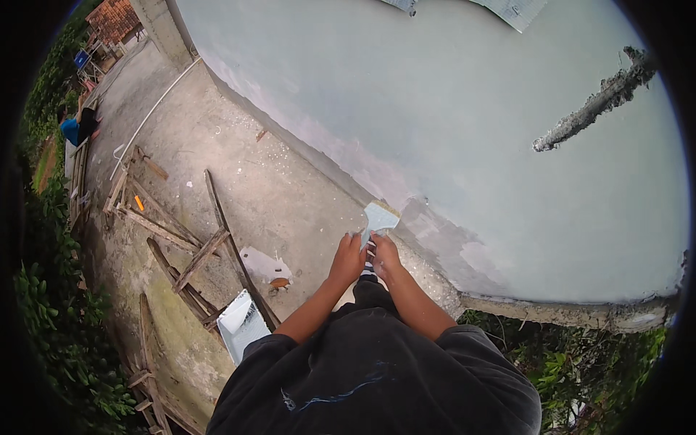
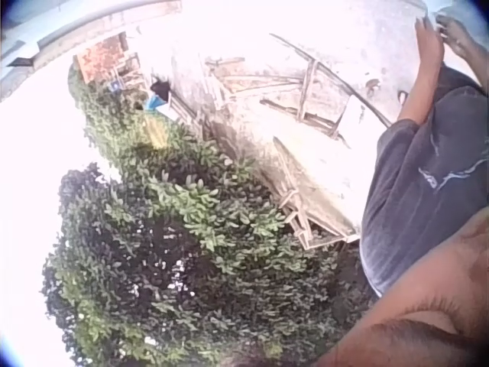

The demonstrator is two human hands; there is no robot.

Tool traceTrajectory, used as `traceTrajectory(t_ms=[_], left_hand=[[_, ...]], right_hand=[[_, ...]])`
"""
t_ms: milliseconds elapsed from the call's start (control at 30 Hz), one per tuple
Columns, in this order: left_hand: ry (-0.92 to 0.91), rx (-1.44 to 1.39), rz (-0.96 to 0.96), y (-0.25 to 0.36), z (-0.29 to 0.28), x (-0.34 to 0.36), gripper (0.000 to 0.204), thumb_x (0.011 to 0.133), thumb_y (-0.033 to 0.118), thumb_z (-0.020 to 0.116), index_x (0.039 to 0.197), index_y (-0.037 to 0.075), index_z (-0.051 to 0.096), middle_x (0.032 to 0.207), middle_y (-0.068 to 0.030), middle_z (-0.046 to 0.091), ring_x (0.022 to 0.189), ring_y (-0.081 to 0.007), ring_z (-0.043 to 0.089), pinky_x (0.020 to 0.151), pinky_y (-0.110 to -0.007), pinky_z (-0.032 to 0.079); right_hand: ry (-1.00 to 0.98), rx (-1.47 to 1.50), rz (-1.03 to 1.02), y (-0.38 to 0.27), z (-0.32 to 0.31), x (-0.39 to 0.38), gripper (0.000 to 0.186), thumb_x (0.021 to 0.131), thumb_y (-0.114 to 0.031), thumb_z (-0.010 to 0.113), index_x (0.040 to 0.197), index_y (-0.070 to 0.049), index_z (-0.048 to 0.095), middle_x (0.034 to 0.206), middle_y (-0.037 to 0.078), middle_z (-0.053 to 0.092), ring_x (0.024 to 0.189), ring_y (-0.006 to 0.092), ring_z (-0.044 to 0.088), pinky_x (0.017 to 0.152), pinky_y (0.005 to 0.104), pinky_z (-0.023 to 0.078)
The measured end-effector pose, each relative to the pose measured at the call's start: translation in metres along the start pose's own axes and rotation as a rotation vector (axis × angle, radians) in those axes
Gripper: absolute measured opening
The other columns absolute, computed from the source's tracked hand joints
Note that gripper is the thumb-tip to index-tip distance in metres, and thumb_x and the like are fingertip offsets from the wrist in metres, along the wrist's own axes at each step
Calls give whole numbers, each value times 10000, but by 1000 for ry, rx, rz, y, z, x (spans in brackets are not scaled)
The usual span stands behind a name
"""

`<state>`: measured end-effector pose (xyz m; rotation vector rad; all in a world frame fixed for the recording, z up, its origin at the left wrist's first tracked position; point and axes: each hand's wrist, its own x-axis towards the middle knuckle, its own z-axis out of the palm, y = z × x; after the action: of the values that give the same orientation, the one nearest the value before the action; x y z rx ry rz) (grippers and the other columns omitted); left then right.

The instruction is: Painting a concrete wall using a hand-held brush and paint tray.

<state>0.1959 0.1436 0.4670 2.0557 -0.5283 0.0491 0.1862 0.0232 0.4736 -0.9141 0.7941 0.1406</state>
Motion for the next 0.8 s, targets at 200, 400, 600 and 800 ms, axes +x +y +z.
traceTrajectory(t_ms=[200, 400, 600, 800], left_hand=[[-87, -13, -215, -13, 58, 26, 398, 798, 141, 596, 1118, -63, 474, 1044, -259, 500, 965, -409, 498, 845, -439, 424], [31, -21, -709, -76, 110, -12, 503, 818, 211, 617, 1195, -69, 437, 1079, -233, 509, 957, -362, 527, 833, -421, 438], [21, -229, -1023, -137, 158, -72, 392, 836, 114, 569, 1197, -18, 492, 1081, -198, 532, 947, -312, 555, 816, -375, 462], [-21, -346, -1193, -170, 190, -92, 384, 842, 85, 556, 1208, -7, 487, 1073, -171, 540, 873, -247, 555, 797, -356, 457]], right_hand=[[-1, 2, 116, -7, -68, 83, 160, 907, -188, 522, 1041, -114, 476, 970, 50, 559, 869, 196, 533, 732, 375, 429], [2, -47, 94, -10, -115, 189, 286, 924, -99, 456, 1200, -115, 384, 1124, 86, 484, 1039, 262, 494, 913, 429, 403], [157, -37, 20, 39, -115, 281, 188, 942, -115, 466, 1126, -108, 431, 1131, 92, 549, 987, 206, 546, 837, 393, 464], [225, -17, -183, 70, -122, 345, 212, 953, -154, 471, 1151, -82, 442, 1160, 102, 533, 1039, 191, 528, 894, 365, 439]])
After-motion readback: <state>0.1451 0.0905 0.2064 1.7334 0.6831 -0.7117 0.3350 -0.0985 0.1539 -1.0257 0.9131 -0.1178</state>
